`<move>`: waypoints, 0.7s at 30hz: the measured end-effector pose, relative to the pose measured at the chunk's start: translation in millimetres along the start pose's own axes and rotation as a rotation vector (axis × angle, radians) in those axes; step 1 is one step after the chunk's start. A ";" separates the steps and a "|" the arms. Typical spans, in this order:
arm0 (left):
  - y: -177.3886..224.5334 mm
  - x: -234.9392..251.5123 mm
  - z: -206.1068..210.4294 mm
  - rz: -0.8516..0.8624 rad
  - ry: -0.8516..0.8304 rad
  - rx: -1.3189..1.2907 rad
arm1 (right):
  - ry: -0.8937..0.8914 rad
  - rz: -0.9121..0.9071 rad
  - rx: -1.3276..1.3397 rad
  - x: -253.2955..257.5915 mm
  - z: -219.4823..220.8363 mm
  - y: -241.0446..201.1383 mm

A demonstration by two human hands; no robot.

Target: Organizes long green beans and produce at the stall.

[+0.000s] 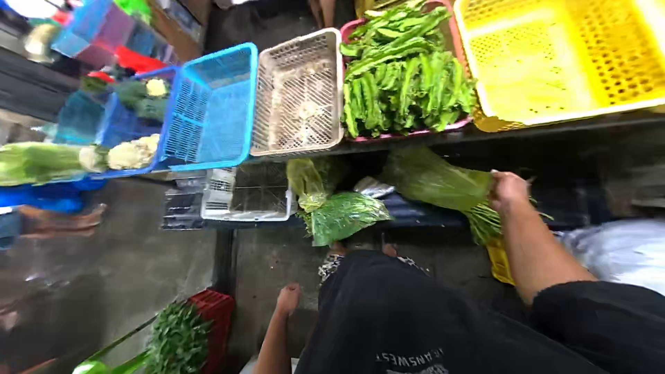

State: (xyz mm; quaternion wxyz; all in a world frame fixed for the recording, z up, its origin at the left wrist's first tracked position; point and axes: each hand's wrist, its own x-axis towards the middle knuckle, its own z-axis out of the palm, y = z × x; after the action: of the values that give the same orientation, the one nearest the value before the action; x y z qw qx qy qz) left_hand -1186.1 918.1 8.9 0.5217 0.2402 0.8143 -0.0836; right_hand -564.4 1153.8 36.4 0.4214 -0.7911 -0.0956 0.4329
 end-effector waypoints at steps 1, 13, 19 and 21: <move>4.9 6.7 0.3 0.020 -0.009 -0.007 | 0.015 -0.005 0.022 -12.2 -1.7 -5.9; 103.9 58.2 -88.4 0.449 -0.171 0.172 | 0.091 -0.287 0.069 -157.8 -12.9 -56.6; 162.9 46.8 -132.9 0.676 -0.351 0.383 | 0.182 -0.453 0.167 -289.7 -20.6 -106.6; 179.1 36.3 -141.6 0.734 -0.417 0.405 | 0.161 -0.513 0.228 -331.1 -20.9 -116.8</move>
State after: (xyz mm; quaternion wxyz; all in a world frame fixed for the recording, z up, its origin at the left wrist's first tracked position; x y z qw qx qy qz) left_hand -1227.4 1139.8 59.7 0.6119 0.5875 0.5205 -0.0973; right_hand -724.5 1043.9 329.7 0.6095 -0.7204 -0.2097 0.2561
